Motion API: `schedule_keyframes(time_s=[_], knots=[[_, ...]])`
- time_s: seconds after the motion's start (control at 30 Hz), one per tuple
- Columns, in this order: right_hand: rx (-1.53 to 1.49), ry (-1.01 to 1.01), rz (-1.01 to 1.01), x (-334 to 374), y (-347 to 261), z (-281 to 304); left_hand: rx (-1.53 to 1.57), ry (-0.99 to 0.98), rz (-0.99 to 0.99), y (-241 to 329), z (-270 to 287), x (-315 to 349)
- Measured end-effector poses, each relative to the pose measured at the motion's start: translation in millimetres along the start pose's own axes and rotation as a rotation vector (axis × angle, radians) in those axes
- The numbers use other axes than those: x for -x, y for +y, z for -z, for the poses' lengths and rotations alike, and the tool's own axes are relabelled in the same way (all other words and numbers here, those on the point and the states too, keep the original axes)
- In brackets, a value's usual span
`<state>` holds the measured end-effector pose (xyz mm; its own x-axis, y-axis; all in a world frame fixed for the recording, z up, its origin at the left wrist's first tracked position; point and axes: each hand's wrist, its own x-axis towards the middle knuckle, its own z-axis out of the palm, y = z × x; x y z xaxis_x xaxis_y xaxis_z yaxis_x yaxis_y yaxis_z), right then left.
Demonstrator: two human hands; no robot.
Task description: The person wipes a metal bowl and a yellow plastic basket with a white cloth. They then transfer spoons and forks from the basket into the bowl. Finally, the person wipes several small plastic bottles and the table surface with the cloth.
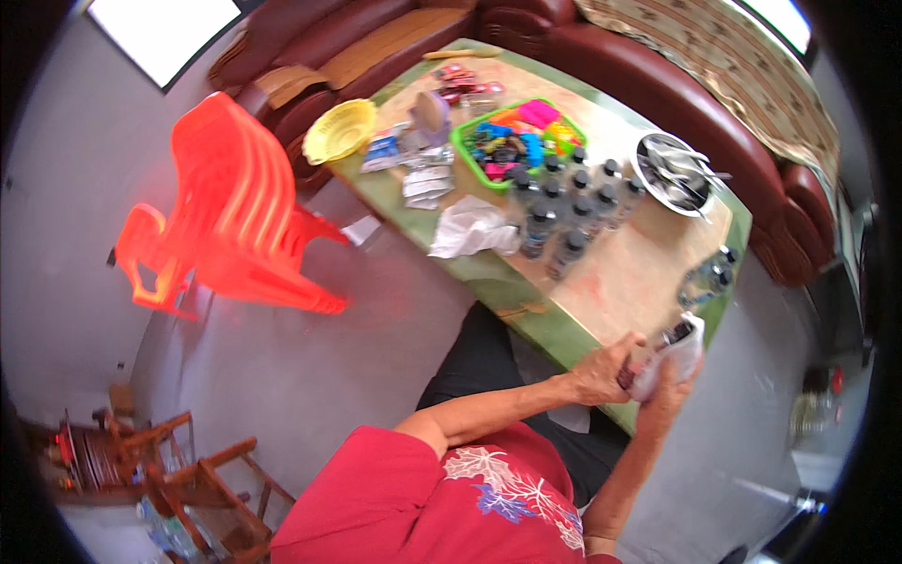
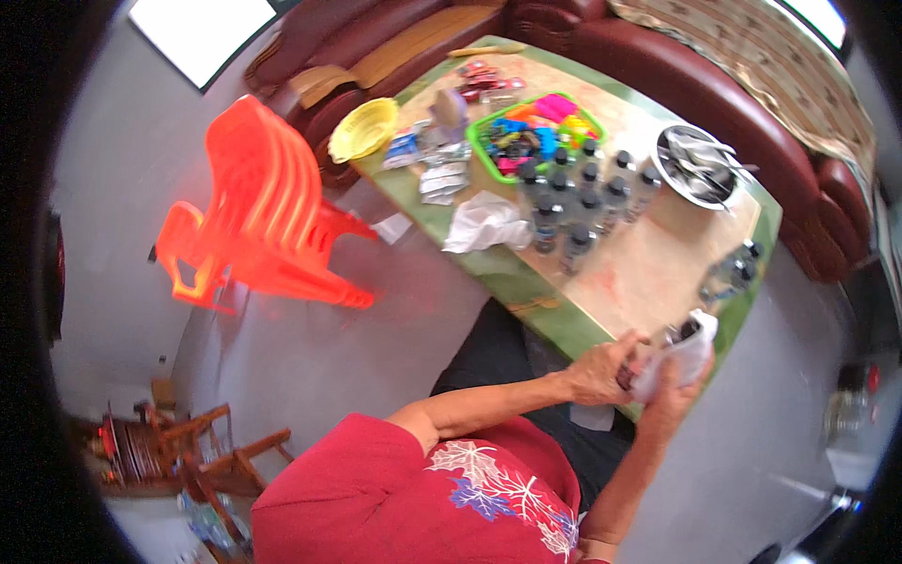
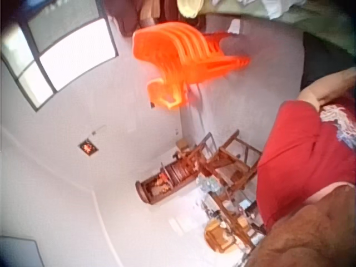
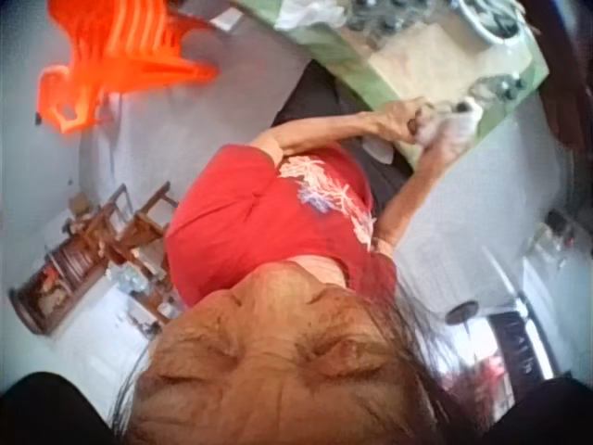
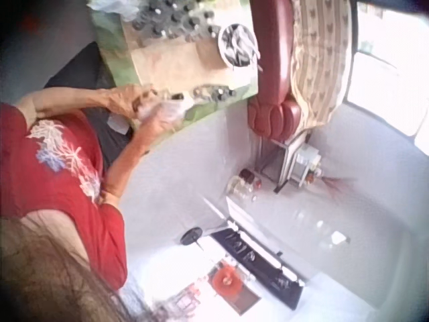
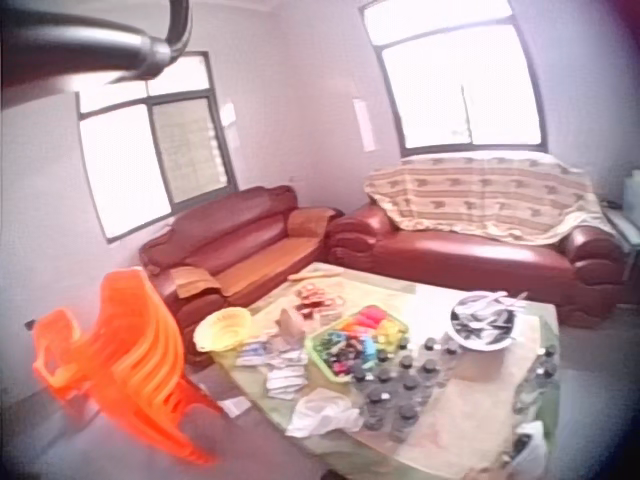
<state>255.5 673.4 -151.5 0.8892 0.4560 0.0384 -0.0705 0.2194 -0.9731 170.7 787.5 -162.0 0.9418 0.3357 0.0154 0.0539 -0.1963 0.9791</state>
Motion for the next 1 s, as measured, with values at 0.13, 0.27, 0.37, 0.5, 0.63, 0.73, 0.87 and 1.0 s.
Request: schedule_keyframes(time_s=[0.13,0.27,0.37,0.5,0.63,0.73,0.87,1.0], knots=[[0.066,0.224,-0.023,34.9,2.0,-24.2,0.029,-0.150,0.095,0.6,8.7,3.5],[-0.159,0.210,-0.037,38.9,-10.2,-17.2,0.416,-0.355,0.313,24.4,11.3,10.2],[-0.448,0.027,-0.135,26.8,-28.8,-3.8,0.330,-0.378,0.191,28.1,13.3,14.7],[-0.502,-0.178,-0.162,19.4,-22.2,16.9,0.354,-0.524,0.094,26.0,21.0,18.4],[-0.551,-0.177,-0.346,13.4,-6.5,33.2,0.398,-0.636,0.097,8.8,24.3,17.7],[-0.593,-0.168,-0.338,12.1,-18.5,30.1,0.363,-0.607,0.196,20.2,31.5,18.2],[-0.434,-0.126,-0.067,15.9,-51.7,35.1,0.118,-0.387,0.062,29.7,29.6,23.4],[0.311,-0.145,0.029,25.6,-78.1,19.0,-0.372,-0.281,-0.131,36.1,26.4,28.5]])
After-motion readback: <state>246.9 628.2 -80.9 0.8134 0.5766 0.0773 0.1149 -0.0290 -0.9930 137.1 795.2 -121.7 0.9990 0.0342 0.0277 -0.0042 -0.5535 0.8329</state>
